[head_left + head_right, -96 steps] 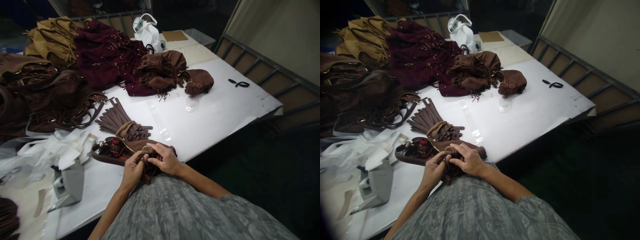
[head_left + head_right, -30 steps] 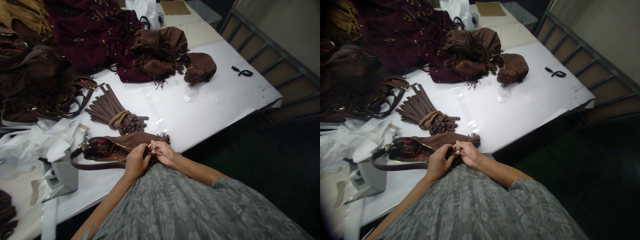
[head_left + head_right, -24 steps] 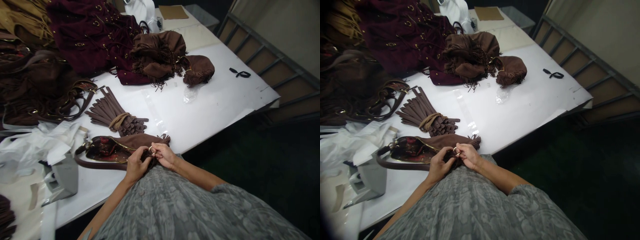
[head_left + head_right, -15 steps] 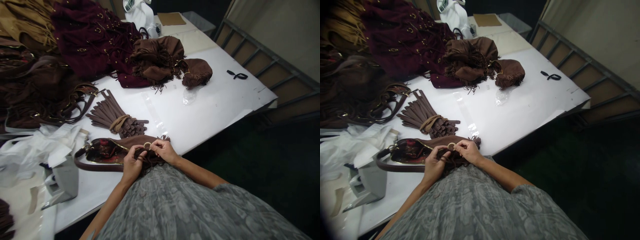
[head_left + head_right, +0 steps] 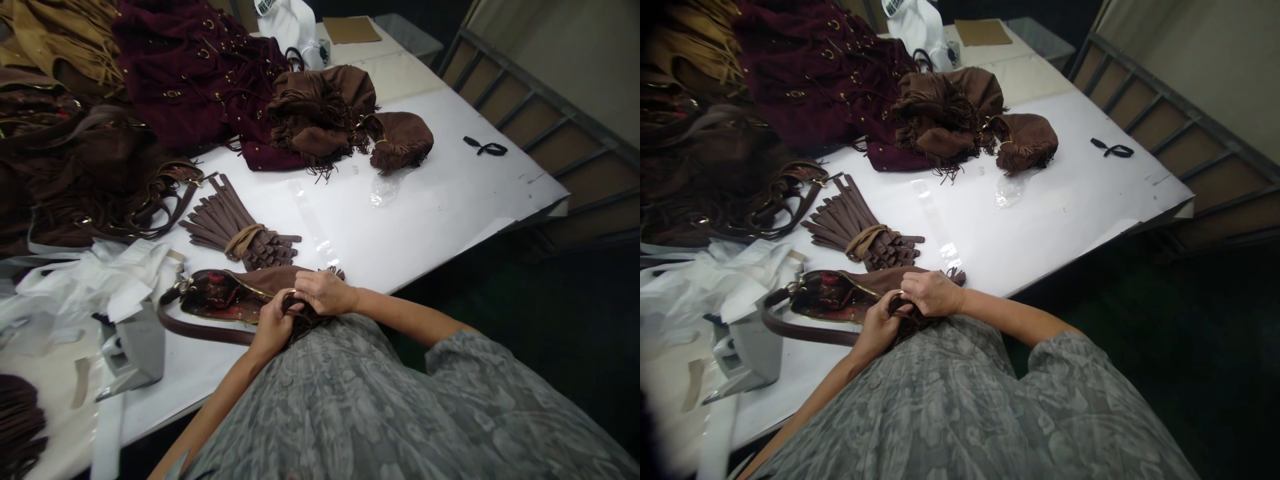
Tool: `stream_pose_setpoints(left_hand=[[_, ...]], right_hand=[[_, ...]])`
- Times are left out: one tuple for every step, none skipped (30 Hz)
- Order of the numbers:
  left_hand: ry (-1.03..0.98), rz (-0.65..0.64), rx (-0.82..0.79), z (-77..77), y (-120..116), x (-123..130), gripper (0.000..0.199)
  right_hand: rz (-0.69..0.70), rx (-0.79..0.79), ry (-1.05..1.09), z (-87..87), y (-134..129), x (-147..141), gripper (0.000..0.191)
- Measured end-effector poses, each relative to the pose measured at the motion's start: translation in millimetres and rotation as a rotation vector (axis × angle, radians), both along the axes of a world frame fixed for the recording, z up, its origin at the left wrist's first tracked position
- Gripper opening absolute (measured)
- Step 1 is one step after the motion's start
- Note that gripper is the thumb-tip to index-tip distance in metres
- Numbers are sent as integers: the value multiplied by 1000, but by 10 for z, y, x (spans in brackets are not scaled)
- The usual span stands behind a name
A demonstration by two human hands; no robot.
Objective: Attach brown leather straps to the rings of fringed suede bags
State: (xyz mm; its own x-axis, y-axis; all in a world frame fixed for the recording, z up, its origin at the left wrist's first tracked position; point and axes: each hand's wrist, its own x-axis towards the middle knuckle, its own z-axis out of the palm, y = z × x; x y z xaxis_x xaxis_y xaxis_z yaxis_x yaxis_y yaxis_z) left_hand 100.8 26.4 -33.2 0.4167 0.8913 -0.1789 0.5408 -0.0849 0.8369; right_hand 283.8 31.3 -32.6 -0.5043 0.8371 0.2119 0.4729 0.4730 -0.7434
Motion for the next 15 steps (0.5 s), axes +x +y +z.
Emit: stream_pose_setpoints(left_hand=[[-6,-4,-7,0,0,-1,23],[-17,1,-16,1,-2,-2,23],[-32,17,-28,4,-4,-2,23],[-49,50,-41,5,-7,0,23],[-63,97,-55,6,-11,2,24],[-71,148,-74,5,-17,6,25],[-73,194,-96,4,-24,12,26],[-72,225,-118,3,-31,18,27],[-74,241,-140,3,-39,26,28],[-78,248,-160,4,-47,35,27],[-85,253,-179,7,-54,46,25],[-92,266,-194,11,-59,57,23],[-99,287,-206,16,-64,70,21],[-103,312,-217,22,-68,82,20],[-106,338,-222,26,-70,95,19]], right_hand=[[26,-51,39,-13,37,22,19],[23,-126,102,-34,67,35,19],[-6,-223,183,-60,86,39,20],[-54,-334,273,-87,96,32,22],[-105,-443,363,-113,97,14,23],[-153,-535,447,-133,92,-11,26],[-189,-603,517,-146,82,-40,30],[-212,-643,565,-149,71,-68,34],[-220,-655,587,-145,60,-93,38],[-220,-641,584,-135,52,-111,42],[-213,-612,562,-123,45,-121,45],[-198,-573,527,-111,41,-124,47],[-177,-532,490,-102,39,-119,47],[-159,-492,458,-98,38,-109,46],[-147,-461,431,-99,37,-96,44]])
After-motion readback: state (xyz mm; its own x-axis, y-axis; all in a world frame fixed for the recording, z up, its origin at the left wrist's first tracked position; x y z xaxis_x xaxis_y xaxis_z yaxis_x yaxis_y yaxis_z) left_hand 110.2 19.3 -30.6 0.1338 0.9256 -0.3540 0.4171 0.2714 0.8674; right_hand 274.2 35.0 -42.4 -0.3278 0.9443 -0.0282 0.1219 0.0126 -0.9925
